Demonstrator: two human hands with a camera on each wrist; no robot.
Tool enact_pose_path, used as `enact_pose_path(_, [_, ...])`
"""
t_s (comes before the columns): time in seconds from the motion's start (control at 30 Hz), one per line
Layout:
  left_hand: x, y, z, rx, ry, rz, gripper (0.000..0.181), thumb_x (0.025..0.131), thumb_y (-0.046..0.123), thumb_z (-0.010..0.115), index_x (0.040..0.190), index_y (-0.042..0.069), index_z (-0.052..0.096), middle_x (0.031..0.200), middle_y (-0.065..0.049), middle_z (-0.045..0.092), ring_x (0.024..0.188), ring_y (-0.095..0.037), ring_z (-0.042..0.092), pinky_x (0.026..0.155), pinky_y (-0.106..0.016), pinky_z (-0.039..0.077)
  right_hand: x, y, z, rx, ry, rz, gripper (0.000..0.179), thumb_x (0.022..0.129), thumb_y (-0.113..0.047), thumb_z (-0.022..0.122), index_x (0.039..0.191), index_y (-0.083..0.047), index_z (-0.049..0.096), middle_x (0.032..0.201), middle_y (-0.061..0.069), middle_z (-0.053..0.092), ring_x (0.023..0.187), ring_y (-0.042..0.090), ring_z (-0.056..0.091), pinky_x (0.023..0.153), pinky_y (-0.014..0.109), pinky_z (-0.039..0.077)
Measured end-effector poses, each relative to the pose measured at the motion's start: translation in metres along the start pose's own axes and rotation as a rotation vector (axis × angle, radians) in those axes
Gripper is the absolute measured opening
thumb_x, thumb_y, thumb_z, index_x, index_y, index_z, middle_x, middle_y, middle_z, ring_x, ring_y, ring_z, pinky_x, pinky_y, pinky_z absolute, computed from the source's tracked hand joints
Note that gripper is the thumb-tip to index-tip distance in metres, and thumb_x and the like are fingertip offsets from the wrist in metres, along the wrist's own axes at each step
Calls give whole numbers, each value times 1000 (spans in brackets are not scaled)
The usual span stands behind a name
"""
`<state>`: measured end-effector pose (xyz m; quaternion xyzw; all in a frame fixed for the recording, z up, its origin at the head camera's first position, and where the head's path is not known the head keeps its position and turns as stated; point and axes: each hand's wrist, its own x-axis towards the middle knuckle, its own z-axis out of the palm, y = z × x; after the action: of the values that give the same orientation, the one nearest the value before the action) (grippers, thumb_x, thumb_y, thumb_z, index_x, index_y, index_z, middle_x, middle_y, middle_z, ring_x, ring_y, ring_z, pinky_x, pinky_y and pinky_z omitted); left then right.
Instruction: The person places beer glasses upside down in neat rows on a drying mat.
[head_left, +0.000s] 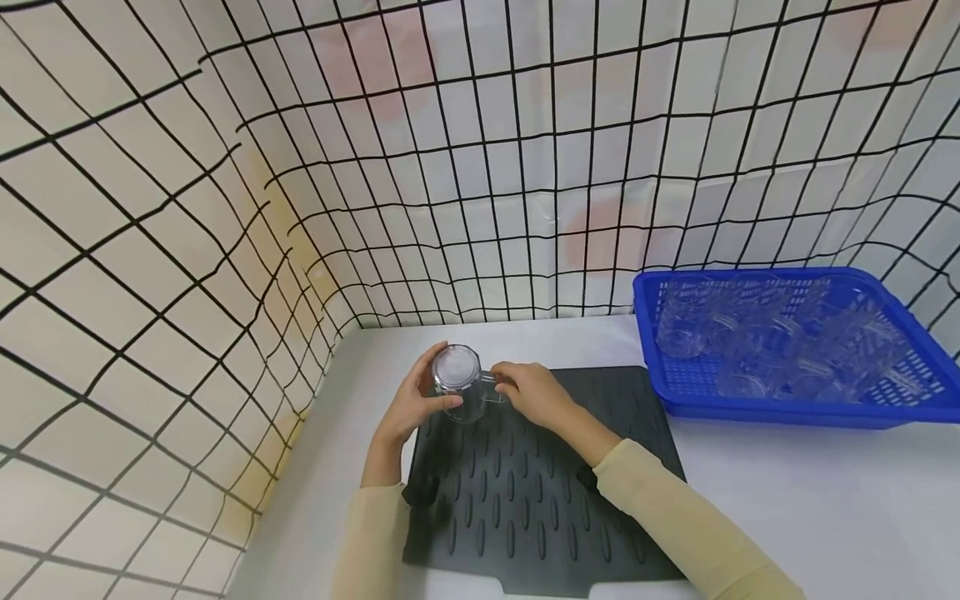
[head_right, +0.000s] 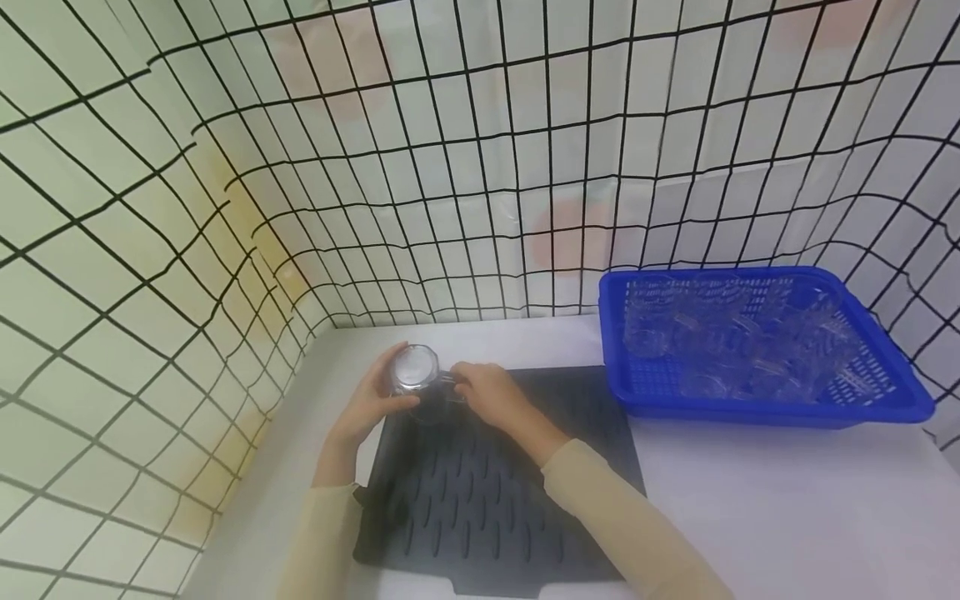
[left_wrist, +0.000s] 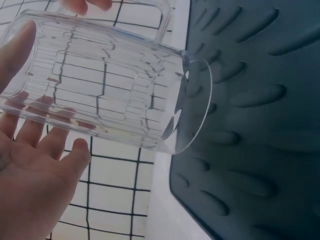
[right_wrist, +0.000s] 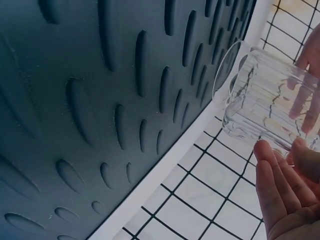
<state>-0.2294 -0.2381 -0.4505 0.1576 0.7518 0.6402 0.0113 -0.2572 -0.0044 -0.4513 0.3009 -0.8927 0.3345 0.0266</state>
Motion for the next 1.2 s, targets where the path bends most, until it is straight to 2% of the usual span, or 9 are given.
enact_pose_path(0.2, [2,18,4,-86,-29,-17,90,79,-17,69,153,1,21,154,-23,26,140,-40,28,114,-55,19,7,1,2,-26,-4,27,26,95,-12,64,120,-7,65,97,4,71,68,9,58,62,30,49])
enact_pose_path(0.5, [4,9,0,-116,-32,-46,91,81,-15,66,155,3,16,155,-21,23,141,-38,27,114,-53,19,12,2,9,-50,-28,58,25,95,-14,64,120,-8,65,95,4,70,62,9,52,60,30,46])
enact_pose_path(0.63, [4,7,-1,-135,-25,-46,89,82,-15,64,155,4,16,156,-20,22,142,-37,25,114,-53,19,14,2,10,-55,-14,43,24,95,-13,64,119,-8,64,95,6,70,65,11,56,61,31,48])
enact_pose_path(0.77, [4,10,1,-116,-8,-65,91,83,-13,65,155,6,14,156,-22,22,142,-39,26,113,-55,22,14,0,9,-58,-9,40,25,95,-12,64,120,-8,64,97,6,71,68,12,58,63,32,49])
enact_pose_path(0.9, [5,10,2,-99,12,-85,93,83,-12,66,156,7,11,157,-21,19,141,-40,27,111,-55,25,15,0,8,-47,-36,56,32,96,-12,63,128,-8,61,87,3,69,59,10,53,59,31,45])
enact_pose_path(0.97, [6,10,2,-98,26,-83,94,83,-11,67,156,6,10,157,-22,17,141,-41,27,111,-55,26,15,1,8,-43,-59,62,37,96,-12,62,133,-8,58,76,0,64,54,10,49,57,30,43])
enact_pose_path(1.13, [12,-9,-1,-103,87,-83,97,81,-10,69,157,10,11,158,-18,19,138,-42,29,109,-58,27,17,2,9,-52,-121,72,48,97,-13,62,143,-9,48,60,-2,53,47,10,45,55,29,41])
enact_pose_path(1.2, [14,-18,-2,-98,108,-81,98,81,-9,70,157,12,11,158,-16,20,138,-41,30,109,-59,27,17,3,10,-54,-130,72,51,97,-13,62,145,-9,45,64,2,58,47,11,46,54,29,41])
